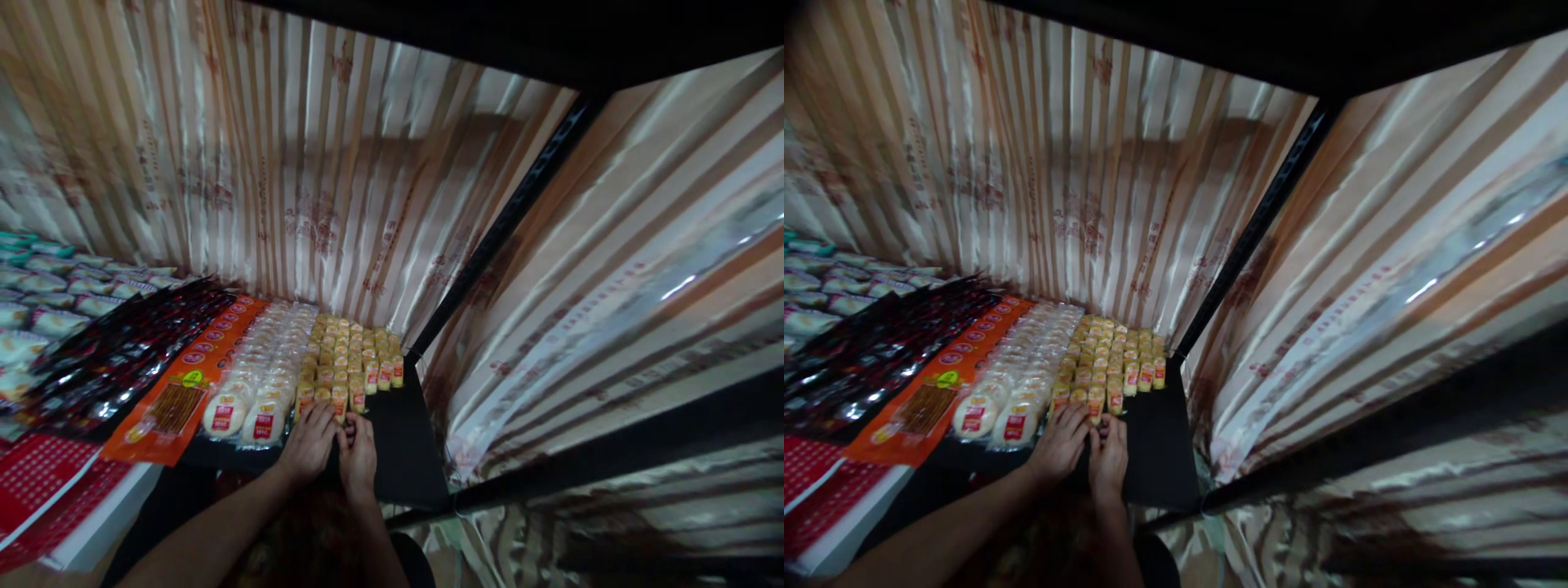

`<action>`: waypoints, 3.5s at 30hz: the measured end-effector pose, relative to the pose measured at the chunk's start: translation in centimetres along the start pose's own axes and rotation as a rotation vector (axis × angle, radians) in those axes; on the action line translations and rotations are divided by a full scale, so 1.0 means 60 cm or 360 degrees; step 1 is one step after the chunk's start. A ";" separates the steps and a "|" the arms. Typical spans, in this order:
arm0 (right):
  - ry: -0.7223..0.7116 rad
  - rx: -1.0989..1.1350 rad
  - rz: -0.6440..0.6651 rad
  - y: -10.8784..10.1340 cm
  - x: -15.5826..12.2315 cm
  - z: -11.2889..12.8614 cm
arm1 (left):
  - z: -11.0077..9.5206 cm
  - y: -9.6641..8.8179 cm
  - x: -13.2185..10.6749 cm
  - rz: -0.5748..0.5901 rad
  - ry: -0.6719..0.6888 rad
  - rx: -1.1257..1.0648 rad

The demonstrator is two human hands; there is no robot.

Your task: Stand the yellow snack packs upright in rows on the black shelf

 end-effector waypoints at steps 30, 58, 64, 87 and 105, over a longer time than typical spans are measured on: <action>-0.0254 -0.0406 0.0028 0.012 -0.006 0.009 | 0.014 -0.019 -0.061 -0.0168 -0.0296 -0.0047; -0.0300 -0.0492 0.0072 0.012 -0.004 0.014 | 0.030 0.011 -0.033 -0.0257 -0.0601 -0.0244; -0.0291 -0.0506 0.0097 0.013 -0.004 0.017 | 0.027 -0.002 -0.036 -0.0205 -0.0483 -0.0197; -0.0325 -0.0520 0.0099 0.010 -0.006 0.024 | 0.022 -0.006 -0.042 -0.0109 -0.0305 -0.0022; -0.0381 -0.0434 -0.0002 0.000 -0.001 0.039 | 0.029 0.002 -0.043 -0.0117 -0.0376 -0.0092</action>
Point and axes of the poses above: each hand's wrist, its own x-axis towards the middle knuckle, its own y-axis out of the palm, z = x × y, the point moved 5 cm from there along x, towards the middle knuckle, and after that the axes turned 4 degrees about -x, right-handed, at the moved point
